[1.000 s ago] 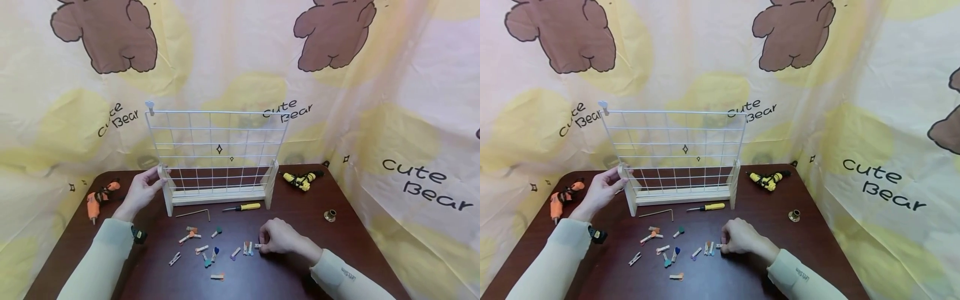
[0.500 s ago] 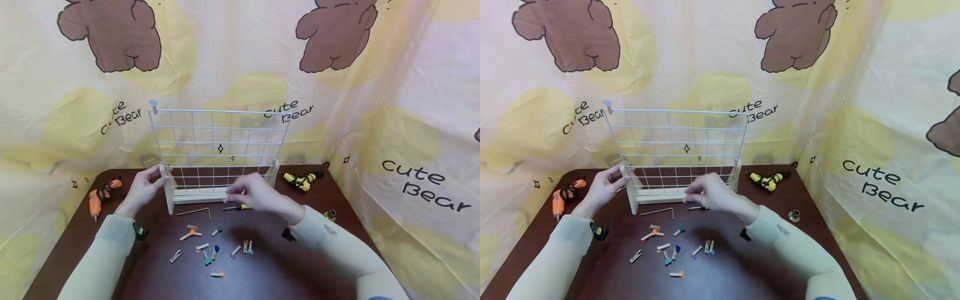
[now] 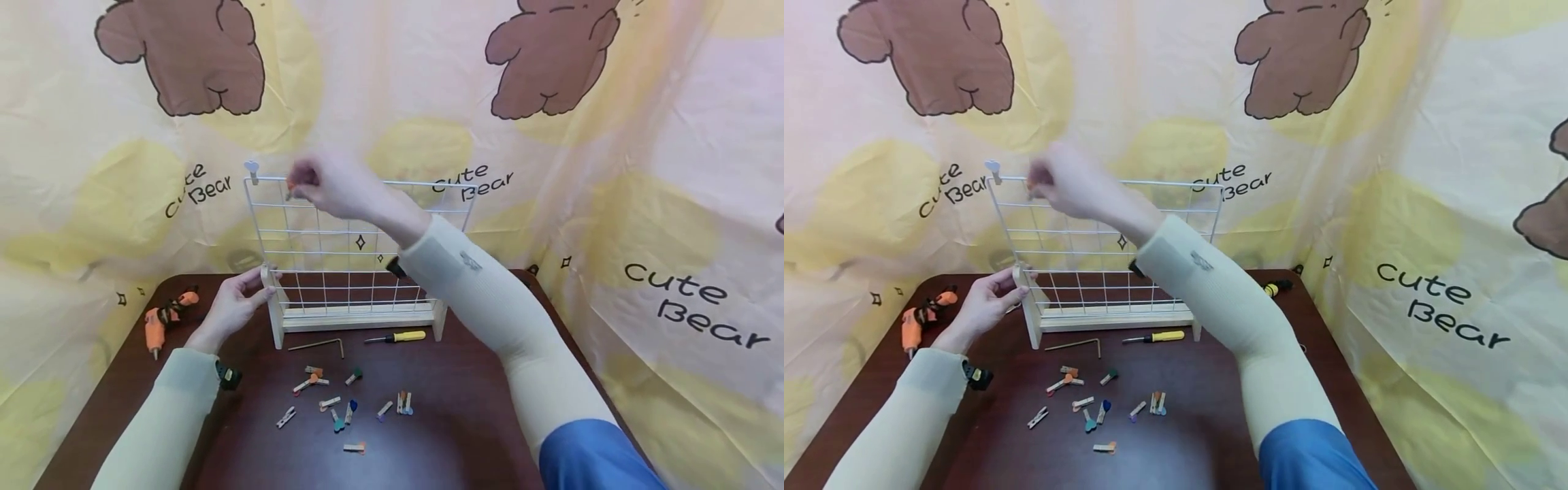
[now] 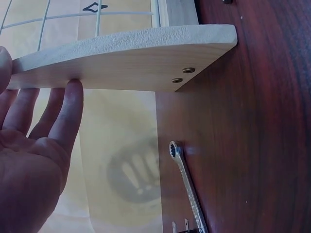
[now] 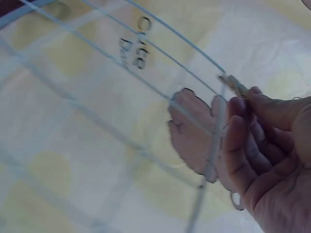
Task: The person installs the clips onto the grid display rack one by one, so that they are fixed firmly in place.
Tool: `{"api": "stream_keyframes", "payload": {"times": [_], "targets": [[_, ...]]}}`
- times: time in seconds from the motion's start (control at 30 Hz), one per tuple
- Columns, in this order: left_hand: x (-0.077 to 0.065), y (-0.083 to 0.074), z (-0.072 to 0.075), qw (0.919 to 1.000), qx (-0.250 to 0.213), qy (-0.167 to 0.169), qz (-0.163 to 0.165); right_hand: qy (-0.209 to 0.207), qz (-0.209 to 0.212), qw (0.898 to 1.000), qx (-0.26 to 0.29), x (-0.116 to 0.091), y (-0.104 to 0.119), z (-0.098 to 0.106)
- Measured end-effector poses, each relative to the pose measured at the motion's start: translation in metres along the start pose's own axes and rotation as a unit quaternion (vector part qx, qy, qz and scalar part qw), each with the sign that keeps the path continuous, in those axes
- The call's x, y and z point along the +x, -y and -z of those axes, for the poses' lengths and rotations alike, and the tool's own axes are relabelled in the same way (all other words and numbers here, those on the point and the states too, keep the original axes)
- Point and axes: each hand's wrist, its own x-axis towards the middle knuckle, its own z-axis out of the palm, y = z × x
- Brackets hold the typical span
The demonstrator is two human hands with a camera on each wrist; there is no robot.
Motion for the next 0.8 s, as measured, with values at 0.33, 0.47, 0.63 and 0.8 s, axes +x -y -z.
{"api": "stream_keyframes", "payload": {"times": [0.33,0.47,0.63,0.8], "targets": [[0.0,-0.001,0.002,0.9999,0.0,0.01,0.009,0.034,-0.034,0.98,-0.192,0.063,0.033,0.022],[-0.001,-0.002,0.002,0.9998,0.005,0.005,0.018,0.057,-0.061,0.972,-0.218,0.072,0.035,0.019],[0.001,-0.001,0.002,0.9998,0.007,0.008,0.014,0.034,-0.06,0.977,-0.201,0.072,0.03,0.015],[0.002,0.001,0.0,0.9998,0.016,0.009,0.008,0.003,-0.032,0.989,-0.144,0.056,0.022,0.009]]}}
